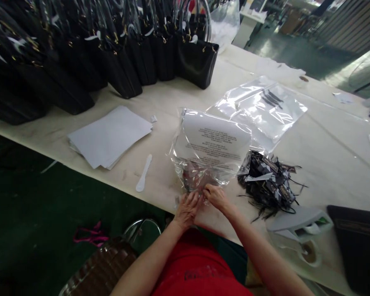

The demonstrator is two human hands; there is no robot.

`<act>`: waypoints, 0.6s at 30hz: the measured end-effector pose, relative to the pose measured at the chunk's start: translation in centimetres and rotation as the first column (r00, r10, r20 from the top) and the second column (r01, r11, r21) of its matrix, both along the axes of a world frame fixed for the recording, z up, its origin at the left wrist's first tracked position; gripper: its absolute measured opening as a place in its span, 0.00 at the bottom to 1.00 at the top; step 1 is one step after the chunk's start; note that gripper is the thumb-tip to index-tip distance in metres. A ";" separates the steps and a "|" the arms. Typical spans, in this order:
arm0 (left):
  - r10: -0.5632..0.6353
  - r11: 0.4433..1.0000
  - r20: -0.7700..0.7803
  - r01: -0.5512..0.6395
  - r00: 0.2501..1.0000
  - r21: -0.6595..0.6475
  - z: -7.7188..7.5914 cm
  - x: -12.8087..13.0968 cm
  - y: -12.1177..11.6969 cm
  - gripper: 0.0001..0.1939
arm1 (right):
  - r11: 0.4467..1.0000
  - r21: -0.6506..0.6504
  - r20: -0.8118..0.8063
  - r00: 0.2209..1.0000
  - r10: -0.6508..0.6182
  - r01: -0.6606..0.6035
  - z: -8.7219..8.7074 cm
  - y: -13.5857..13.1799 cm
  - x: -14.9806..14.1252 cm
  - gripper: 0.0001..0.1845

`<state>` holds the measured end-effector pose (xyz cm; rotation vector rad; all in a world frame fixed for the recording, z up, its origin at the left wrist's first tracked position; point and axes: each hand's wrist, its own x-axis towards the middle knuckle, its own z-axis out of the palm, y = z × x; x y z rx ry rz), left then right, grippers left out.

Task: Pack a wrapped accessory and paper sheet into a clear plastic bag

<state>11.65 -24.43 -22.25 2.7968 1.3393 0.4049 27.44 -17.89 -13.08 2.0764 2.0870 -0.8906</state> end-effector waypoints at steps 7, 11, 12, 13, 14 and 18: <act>-0.010 1.000 -0.022 0.010 1.000 -0.017 0.6 -0.1 0.2 0.25 | 0.985 -0.036 0.142 0.977 -0.159 0.166 0.1 0.4 -1.2 0.13; 0.000 1.000 -0.026 -0.001 1.000 -0.004 0.8 -0.1 0.3 0.24 | 0.970 -0.017 0.200 0.951 -0.236 0.244 -0.1 0.5 -1.2 0.17; 0.000 1.000 -0.024 0.000 1.000 0.001 0.8 -0.1 0.3 0.23 | 0.966 -0.003 0.209 0.945 -0.253 0.259 -0.2 0.4 -0.9 0.20; -0.001 1.000 -0.022 0.001 1.000 0.006 0.8 -0.1 0.3 0.23 | 0.962 0.011 0.213 0.940 -0.267 0.271 -0.3 0.2 -0.6 0.22; -0.001 1.000 -0.020 0.001 1.000 0.009 0.8 -0.1 0.3 0.23 | 0.960 0.023 0.212 0.937 -0.278 0.279 -0.4 0.0 -0.2 0.23; 0.003 1.000 -0.012 -0.003 1.000 0.012 0.7 -0.1 0.3 0.24 | 0.950 0.060 0.179 0.933 -0.313 0.307 -0.5 -1.5 1.7 0.18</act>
